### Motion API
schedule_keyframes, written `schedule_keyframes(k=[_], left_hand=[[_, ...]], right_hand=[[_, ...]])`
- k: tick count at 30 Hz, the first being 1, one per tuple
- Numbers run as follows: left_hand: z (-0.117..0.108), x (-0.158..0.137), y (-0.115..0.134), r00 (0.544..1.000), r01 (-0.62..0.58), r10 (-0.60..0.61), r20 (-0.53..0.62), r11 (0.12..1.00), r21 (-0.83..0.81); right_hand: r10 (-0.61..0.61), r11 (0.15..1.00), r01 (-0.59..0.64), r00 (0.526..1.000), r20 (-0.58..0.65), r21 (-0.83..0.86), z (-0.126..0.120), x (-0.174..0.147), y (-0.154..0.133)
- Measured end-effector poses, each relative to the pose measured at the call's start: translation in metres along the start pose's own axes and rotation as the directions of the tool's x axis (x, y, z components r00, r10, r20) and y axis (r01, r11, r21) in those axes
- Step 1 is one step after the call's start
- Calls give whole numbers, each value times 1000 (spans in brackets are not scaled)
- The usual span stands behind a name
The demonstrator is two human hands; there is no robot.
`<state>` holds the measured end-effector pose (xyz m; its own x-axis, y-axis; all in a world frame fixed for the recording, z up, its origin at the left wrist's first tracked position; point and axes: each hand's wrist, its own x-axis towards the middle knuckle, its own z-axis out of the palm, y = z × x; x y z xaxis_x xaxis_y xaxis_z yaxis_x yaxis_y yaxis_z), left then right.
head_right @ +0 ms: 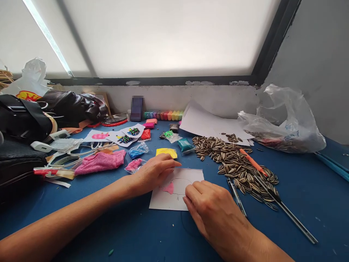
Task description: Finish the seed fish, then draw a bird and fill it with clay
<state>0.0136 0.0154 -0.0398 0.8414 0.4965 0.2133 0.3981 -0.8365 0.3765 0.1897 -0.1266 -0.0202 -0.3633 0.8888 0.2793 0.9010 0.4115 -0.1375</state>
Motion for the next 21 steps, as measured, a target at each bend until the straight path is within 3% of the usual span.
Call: schedule_keyframes(k=[10, 16, 21], left_hand=[[-6, -9, 2, 1000, 19, -19, 5, 999, -36], [-9, -9, 3, 999, 45, -44, 26, 999, -23], [-17, -8, 5, 989, 101, -96, 116, 994, -43]], right_hand=[[-20, 1000, 21, 997, 75, -16, 3, -3, -13], [-81, 995, 82, 997, -19, 65, 15, 1, -15], [-116, 987, 120, 992, -40, 107, 22, 3, -13]])
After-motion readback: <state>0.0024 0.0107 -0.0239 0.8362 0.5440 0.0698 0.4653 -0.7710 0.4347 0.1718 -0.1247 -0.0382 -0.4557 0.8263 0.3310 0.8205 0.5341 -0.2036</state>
